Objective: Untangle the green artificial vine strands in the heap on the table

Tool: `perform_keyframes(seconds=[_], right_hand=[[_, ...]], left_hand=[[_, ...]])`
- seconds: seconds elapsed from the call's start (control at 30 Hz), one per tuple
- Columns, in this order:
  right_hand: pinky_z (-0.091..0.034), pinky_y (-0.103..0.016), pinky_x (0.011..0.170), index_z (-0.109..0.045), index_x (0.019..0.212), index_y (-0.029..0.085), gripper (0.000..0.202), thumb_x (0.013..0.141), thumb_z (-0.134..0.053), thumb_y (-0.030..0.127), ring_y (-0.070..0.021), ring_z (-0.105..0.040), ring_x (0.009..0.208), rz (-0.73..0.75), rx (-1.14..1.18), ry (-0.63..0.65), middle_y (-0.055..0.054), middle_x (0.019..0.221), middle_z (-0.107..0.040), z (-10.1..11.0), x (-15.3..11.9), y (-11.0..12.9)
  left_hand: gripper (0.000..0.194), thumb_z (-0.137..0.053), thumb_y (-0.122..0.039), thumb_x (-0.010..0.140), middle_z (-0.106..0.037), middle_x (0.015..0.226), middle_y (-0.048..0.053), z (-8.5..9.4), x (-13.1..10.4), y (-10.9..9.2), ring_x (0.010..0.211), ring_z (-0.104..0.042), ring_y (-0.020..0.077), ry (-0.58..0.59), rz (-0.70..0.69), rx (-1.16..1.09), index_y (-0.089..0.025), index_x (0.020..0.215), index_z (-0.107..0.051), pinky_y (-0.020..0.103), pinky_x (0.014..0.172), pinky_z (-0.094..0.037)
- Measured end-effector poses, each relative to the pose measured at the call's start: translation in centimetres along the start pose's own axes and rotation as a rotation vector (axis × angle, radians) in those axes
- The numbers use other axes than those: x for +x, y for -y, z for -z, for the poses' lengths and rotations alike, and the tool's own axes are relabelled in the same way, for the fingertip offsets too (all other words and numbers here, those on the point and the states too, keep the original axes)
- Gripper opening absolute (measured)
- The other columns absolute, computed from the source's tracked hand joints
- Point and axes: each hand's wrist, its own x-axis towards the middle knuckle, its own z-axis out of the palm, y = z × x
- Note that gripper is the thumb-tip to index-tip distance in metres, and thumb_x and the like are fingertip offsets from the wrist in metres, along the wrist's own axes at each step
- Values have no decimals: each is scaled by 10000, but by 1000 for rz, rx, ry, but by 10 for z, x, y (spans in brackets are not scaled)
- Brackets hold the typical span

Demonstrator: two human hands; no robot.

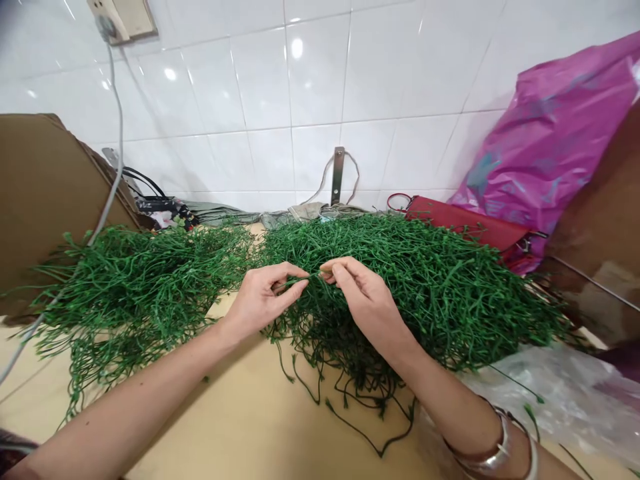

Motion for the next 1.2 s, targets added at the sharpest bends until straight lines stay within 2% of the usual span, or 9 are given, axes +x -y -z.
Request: perform_keyframes(seconds=[0.07,0.13,0.23,0.33,0.53,0.7,0.83,0.97,1.2], right_hand=[[-548,-321,818,-681,974,215,279,953,-512,436,-195,-688,910,42,-33,-5,-49,958,-738,0,0,-1],[-550,-326,797,-690,971,219,227,892,-609,416,-203,-687,895,90,-80,-6,-47,963,-742,-1,0,-3],[-544,-326,776,-694,888,232,122,886,-619,329,-194,-673,839,171,-160,-17,-35,905,-734,-3,-1,-7],[-535,-332,788,-673,868,237,140,929,-549,258,-190,-662,825,256,-236,-38,-35,878,-723,-4,-2,-9],[-487,-391,841,-624,820,235,125,898,-534,199,-230,-631,838,376,-399,-93,-56,825,-695,-5,-3,-12],[-467,-311,712,-565,820,227,128,898,-504,145,-175,-601,702,334,-443,-120,-22,765,-658,-6,-3,-14],[-433,-254,600,-536,831,227,133,916,-490,135,-132,-557,606,281,-418,-121,16,715,-624,-12,-4,-11],[-435,-256,593,-511,838,233,128,930,-459,162,-136,-561,619,256,-415,-147,8,733,-618,-19,0,-14],[-449,-320,653,-500,831,246,138,914,-431,159,-181,-587,670,182,-465,-327,-21,745,-631,17,20,-24]], left_hand=[[150,-611,-269,913,-597,634,-34,-2,-1,-1,571,-476,114,-10,-70,63,-191,938,-738,255,613,-349],[124,-616,-253,911,-675,707,-18,-3,-2,-1,605,-527,120,-17,-126,100,-200,929,-728,258,646,-373],[108,-606,-223,908,-649,678,-26,-5,-1,1,602,-533,121,-34,-148,108,-200,918,-710,254,643,-381],[108,-580,-208,917,-610,724,-16,-5,0,3,625,-527,119,-27,-145,102,-187,894,-683,242,620,-385],[155,-508,-239,986,-585,920,23,-1,1,-1,773,-554,136,114,-125,69,-185,904,-628,250,706,-424],[208,-456,-233,1023,-580,905,28,0,4,-7,851,-554,152,219,-128,-33,-179,886,-603,262,781,-424],[222,-455,-245,1031,-581,896,28,-1,7,-5,869,-537,156,223,-128,-91,-179,858,-579,269,791,-412],[220,-468,-252,1028,-565,887,23,1,7,-5,848,-527,153,214,-101,-130,-182,843,-566,274,772,-402],[226,-453,-251,1033,-521,856,10,15,-3,-21,810,-499,147,191,-64,-196,-191,828,-525,278,738,-383]])
